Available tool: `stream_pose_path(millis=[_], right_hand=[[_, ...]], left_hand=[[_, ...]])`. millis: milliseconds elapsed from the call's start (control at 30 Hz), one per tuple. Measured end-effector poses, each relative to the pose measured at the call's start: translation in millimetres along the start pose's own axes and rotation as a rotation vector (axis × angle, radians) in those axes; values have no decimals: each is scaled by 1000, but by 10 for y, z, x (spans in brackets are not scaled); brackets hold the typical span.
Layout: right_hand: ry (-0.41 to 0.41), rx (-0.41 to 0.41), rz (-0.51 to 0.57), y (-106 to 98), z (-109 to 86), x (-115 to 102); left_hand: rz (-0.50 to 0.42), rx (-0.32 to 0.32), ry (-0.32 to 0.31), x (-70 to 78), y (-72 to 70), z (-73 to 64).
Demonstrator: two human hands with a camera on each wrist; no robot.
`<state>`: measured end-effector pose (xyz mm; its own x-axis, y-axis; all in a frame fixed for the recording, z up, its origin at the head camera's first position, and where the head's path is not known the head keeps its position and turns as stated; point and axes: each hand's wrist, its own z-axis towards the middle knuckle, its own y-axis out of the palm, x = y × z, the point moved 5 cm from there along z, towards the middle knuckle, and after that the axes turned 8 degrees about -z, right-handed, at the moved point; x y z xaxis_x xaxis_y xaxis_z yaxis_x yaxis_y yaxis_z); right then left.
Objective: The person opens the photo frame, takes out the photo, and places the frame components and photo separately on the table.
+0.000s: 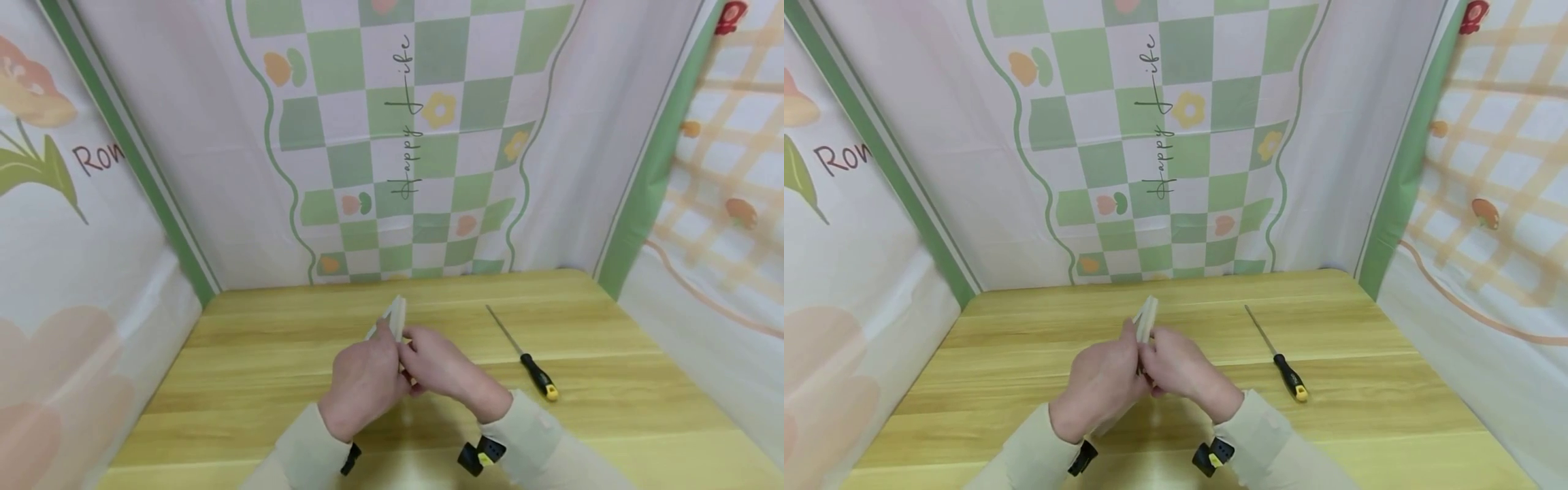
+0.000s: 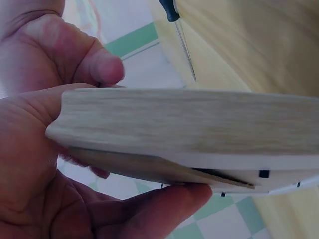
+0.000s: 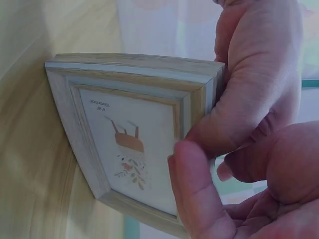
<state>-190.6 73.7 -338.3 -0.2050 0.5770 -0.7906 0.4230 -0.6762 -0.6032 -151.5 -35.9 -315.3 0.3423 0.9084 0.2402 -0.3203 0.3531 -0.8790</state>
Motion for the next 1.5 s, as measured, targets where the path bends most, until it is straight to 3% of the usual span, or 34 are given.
stream_pose_path(millis=[233,467,567,767,867,1167,1500], right_hand=[[13,-4,46,45,13,-25],[49,12,43,146,65,111],[50,-28,21,258,107,223],[55,-124,-55,496,164,398],[33,-142,-86,568,200,419],[66,-143,167,721,289,428],[89,-141,228,778,281,463]], left_hand=[[154,18,-4,-41,-31,-26],[343,177,97,-46,-106,-95],[374,192,112,-64,-130,-106],[279,73,25,-152,-152,-91],[210,44,-14,-201,-161,-82],[15,-32,-133,-331,-159,-54],[-181,-91,-226,-446,-147,-73]])
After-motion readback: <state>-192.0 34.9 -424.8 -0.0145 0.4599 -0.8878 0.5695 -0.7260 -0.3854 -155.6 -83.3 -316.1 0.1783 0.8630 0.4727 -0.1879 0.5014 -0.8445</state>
